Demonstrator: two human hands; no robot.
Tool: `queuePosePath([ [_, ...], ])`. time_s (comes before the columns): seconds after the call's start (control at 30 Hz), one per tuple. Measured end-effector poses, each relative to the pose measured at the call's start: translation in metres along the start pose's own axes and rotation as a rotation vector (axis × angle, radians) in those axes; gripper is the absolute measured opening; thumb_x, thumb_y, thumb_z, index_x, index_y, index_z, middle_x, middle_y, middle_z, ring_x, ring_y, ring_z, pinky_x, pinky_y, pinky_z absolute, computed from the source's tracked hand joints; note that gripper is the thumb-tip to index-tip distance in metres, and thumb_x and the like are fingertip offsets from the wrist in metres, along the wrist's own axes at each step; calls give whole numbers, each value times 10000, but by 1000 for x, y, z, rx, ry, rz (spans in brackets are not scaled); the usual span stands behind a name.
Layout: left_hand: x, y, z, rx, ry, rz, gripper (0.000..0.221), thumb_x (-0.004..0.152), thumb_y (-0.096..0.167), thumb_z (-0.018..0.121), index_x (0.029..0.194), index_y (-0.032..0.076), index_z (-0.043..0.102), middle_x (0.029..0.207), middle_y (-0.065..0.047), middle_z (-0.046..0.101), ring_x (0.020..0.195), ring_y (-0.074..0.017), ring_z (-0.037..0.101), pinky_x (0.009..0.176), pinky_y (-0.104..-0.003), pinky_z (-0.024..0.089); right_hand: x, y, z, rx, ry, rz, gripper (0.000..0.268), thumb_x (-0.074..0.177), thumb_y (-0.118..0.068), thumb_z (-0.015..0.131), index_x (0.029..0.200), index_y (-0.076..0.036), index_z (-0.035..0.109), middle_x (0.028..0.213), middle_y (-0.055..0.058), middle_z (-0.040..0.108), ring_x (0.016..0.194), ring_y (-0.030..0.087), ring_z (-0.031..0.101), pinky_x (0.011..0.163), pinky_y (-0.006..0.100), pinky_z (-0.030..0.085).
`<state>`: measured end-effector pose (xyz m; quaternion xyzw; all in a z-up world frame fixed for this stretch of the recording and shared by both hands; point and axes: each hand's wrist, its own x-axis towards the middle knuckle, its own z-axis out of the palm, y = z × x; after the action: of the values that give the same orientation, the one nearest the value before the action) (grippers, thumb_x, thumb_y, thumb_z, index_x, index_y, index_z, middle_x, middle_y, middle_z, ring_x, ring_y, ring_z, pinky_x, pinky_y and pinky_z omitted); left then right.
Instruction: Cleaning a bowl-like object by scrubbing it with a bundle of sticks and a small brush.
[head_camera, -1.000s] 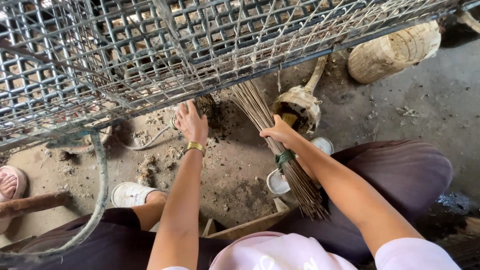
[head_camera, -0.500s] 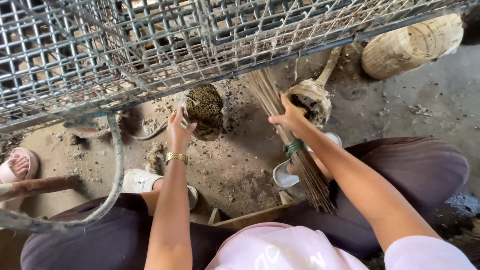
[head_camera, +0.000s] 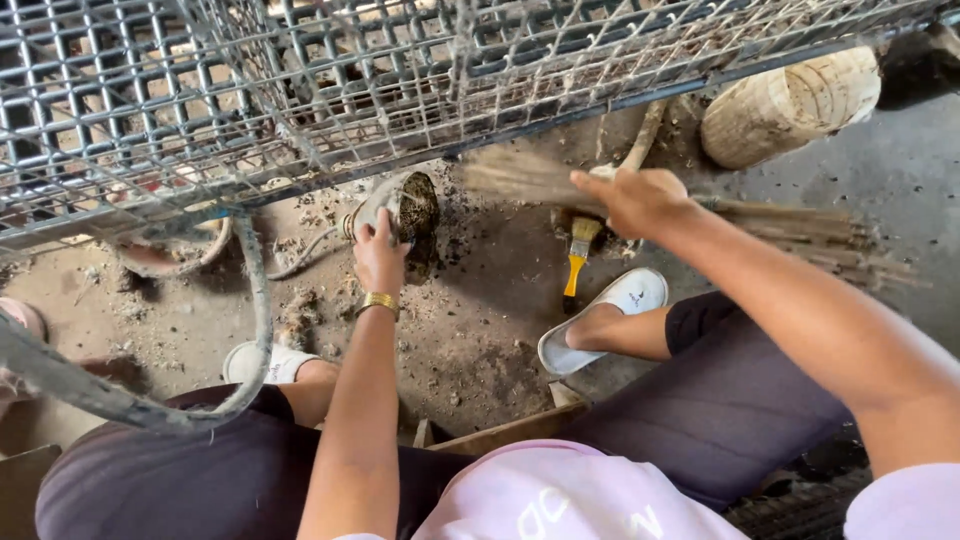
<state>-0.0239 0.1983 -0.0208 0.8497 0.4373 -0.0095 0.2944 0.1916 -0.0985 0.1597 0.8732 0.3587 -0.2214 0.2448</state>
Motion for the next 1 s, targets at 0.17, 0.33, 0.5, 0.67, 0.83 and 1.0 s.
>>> queuePosePath([
  [0.17,28,-3,15,80,-31,13,712,949,302,736,1570,311,389,1423,-173,502,1224,-365,569,988,-523,538,-32,-51,5,-33,-44,-104,796,979,-362,642,1637,-417,197,1206,164,678,1056,352,739,870,481,601],
  [0.33,59,4,16,204,-85,-6,730,959,453,700,1588,343,346,1435,-117,464,1249,-360,536,989,-508,535,-1,-99,43,-67,85,-236,757,993,-359,620,1640,-346,227,1044,137,656,898,313,762,756,434,621],
  [0.5,76,-18,41,297,-115,-60,693,968,437,686,1558,360,331,1527,-128,378,1310,-378,515,1029,-520,500,56,-163,104,110,180,-290,757,976,-283,627,1632,-342,254,970,141,619,824,344,756,673,461,622],
  [0.67,73,-21,20,266,-159,-74,705,972,450,681,1571,360,321,1441,-108,449,1266,-368,558,1021,-515,493,95,-124,103,-22,302,-47,644,914,-253,650,1499,-457,477,871,115,612,745,315,721,574,540,558],
  [0.83,105,-35,45,239,-130,-65,715,924,508,719,1532,421,353,1370,-93,485,1219,-386,588,975,-533,515,76,-137,109,-5,333,86,679,889,-234,685,1487,-489,489,839,162,601,717,381,675,543,635,504],
  [1.0,72,-14,6,211,-152,-72,718,972,466,685,1584,348,328,1408,-122,453,1277,-380,554,1023,-499,506,62,-166,134,194,465,-165,565,849,-139,624,1309,-469,636,785,102,580,618,228,599,513,427,462],
])
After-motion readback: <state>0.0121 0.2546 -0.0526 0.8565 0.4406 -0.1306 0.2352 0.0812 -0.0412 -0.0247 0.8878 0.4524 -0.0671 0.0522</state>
